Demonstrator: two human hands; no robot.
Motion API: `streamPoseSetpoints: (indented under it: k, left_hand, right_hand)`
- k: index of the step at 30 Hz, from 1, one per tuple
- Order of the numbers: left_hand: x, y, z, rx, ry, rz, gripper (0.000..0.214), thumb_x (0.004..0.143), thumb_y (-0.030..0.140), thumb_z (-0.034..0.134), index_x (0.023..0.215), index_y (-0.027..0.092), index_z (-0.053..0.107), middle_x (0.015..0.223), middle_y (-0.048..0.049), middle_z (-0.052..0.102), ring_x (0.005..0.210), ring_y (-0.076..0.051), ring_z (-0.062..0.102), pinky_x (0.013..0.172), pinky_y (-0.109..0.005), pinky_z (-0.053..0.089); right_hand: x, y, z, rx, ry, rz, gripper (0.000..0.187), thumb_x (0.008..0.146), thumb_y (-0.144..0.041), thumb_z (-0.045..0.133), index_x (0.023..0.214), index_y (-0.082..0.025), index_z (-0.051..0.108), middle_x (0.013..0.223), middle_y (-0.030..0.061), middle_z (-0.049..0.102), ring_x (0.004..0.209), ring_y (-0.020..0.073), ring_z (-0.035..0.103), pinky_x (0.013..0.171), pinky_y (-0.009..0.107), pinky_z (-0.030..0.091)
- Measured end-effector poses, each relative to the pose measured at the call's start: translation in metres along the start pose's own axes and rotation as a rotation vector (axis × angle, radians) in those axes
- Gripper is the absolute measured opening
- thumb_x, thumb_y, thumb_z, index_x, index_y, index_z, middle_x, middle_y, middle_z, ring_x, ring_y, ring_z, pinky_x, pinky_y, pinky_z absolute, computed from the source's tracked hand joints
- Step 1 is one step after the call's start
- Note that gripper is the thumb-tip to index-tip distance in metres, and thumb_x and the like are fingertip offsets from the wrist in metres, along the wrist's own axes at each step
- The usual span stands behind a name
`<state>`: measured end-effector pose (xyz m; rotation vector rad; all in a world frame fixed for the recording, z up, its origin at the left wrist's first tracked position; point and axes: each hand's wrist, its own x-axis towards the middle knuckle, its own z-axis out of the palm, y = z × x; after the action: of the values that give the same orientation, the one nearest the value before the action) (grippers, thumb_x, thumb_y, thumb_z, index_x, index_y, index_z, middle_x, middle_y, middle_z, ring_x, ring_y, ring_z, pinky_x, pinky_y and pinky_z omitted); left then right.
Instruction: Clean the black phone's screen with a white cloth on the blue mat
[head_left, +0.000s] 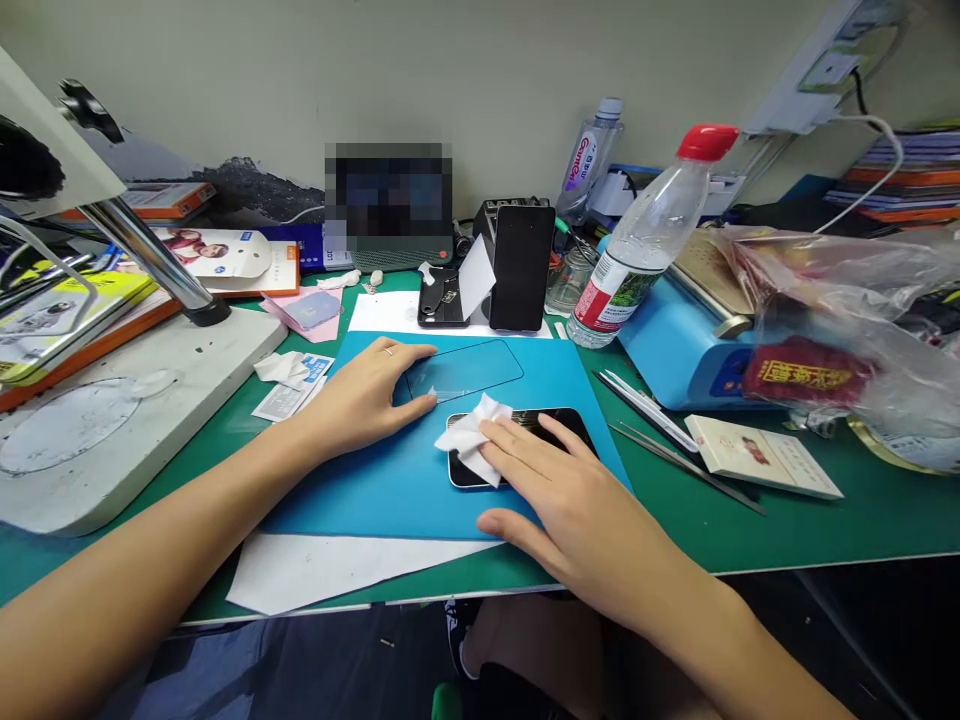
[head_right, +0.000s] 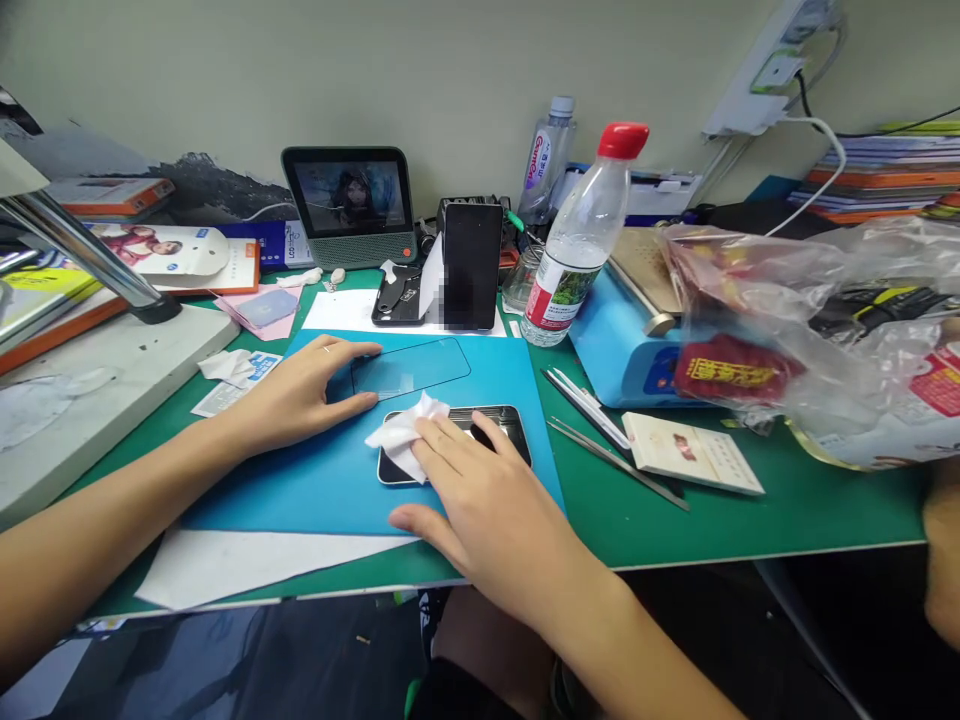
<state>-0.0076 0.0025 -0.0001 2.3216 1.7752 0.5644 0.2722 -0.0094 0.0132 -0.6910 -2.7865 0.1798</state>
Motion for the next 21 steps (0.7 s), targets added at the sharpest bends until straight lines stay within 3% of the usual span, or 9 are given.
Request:
streamPoseSetpoints:
  k: [6,12,15,21]
  left_hand:
    - [0.000,0.002,0.001,-0.057,0.007,0.005,0.052,0.095,0.044,0.056,0.141,0.019,0.053,0.139,-0.0114,0.064,0.130,-0.032,0.054,0.110,-0.049,0.048]
    - [0.001,0.000,0.004,-0.116,-0.012,-0.006,0.051,0.094,0.042,0.057,0.141,0.022,0.053,0.144,-0.0110,0.060,0.134,-0.034,0.051,0.114,-0.054,0.044]
    - [0.002,0.000,0.004,-0.161,-0.018,-0.030,0.049,0.094,0.042,0.058,0.140,0.023,0.053,0.146,-0.0104,0.057,0.136,-0.033,0.049,0.116,-0.054,0.042]
    - [0.003,0.004,0.004,-0.194,0.004,-0.003,0.047,0.091,0.037,0.059,0.137,0.026,0.056,0.143,-0.0099,0.058,0.136,-0.032,0.051,0.117,-0.052,0.042]
  right_hand:
    - [-0.032,0.028,-0.008,-0.008,0.118,0.043,0.031,0.106,-0.033,0.051,0.124,-0.018,0.071,0.139,0.0090,0.070,0.130,0.0250,0.065,0.114,0.052,0.048]
    - [-0.052,0.043,-0.003,-0.100,0.168,0.108,0.033,0.105,-0.033,0.052,0.128,-0.016,0.069,0.139,0.0138,0.069,0.129,0.0288,0.065,0.107,0.054,0.053]
    - [-0.044,0.033,-0.005,-0.076,0.156,0.130,0.037,0.105,-0.038,0.053,0.130,-0.015,0.068,0.141,0.0145,0.068,0.132,0.0299,0.063,0.110,0.056,0.050]
    - [0.003,0.000,0.002,0.049,0.088,0.063,0.051,0.103,-0.053,0.052,0.133,-0.014,0.067,0.142,0.0120,0.068,0.136,0.0283,0.059,0.117,0.049,0.045]
